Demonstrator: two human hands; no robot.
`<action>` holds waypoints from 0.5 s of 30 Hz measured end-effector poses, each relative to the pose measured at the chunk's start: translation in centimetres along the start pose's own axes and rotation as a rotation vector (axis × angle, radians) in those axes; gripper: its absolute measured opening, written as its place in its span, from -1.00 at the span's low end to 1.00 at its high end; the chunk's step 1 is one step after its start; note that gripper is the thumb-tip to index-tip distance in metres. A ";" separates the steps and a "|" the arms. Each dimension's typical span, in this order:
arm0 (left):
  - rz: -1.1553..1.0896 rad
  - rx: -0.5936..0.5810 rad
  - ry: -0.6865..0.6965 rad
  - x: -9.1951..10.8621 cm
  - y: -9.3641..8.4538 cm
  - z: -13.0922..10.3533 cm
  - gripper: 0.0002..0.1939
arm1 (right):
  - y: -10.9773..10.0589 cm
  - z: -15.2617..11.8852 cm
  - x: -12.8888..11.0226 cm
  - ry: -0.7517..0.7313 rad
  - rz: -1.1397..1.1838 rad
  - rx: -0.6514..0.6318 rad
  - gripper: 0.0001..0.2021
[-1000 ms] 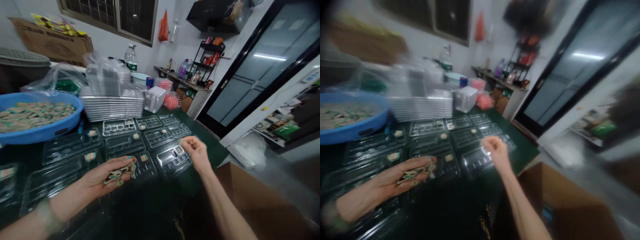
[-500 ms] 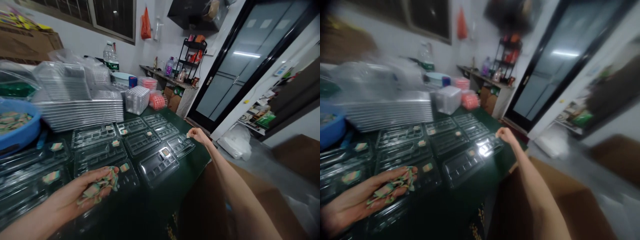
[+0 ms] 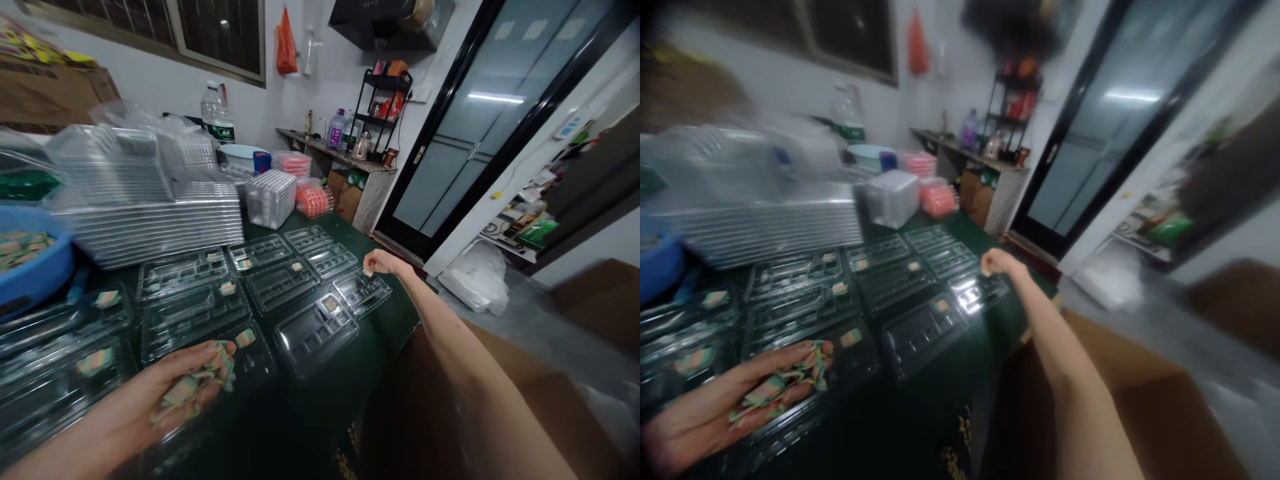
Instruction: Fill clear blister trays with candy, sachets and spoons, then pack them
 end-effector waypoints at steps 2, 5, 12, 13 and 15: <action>-0.009 0.011 -0.010 -0.1 0.1 0.0 -0.81 | 0.0 0.1 0.1 0.005 -0.042 -0.021 -0.79; -0.002 0.007 -0.025 -0.1 0.6 -0.3 -0.83 | 0.3 -0.1 0.0 0.006 -0.115 -0.003 -0.78; 0.007 0.045 -0.012 -0.3 0.9 -0.5 -0.80 | 1.7 -1.5 -0.5 0.025 -0.295 0.174 -0.75; 0.019 0.030 -0.019 -0.4 0.9 -0.4 -0.79 | 1.9 -1.7 -0.6 0.026 -0.311 0.195 -0.75; 0.039 0.008 -0.021 -0.6 0.7 -0.2 -0.78 | 2.2 -1.8 -0.7 0.028 -0.338 0.229 -0.78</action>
Point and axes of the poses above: each hand's wrist, its own z-axis towards the middle knuckle, its own y-axis out of the palm, x = y × z, the point moved 1 cm from there along z, towards the middle knuckle, and after that the axes turned 10 degrees about z, right-handed, at the moved point
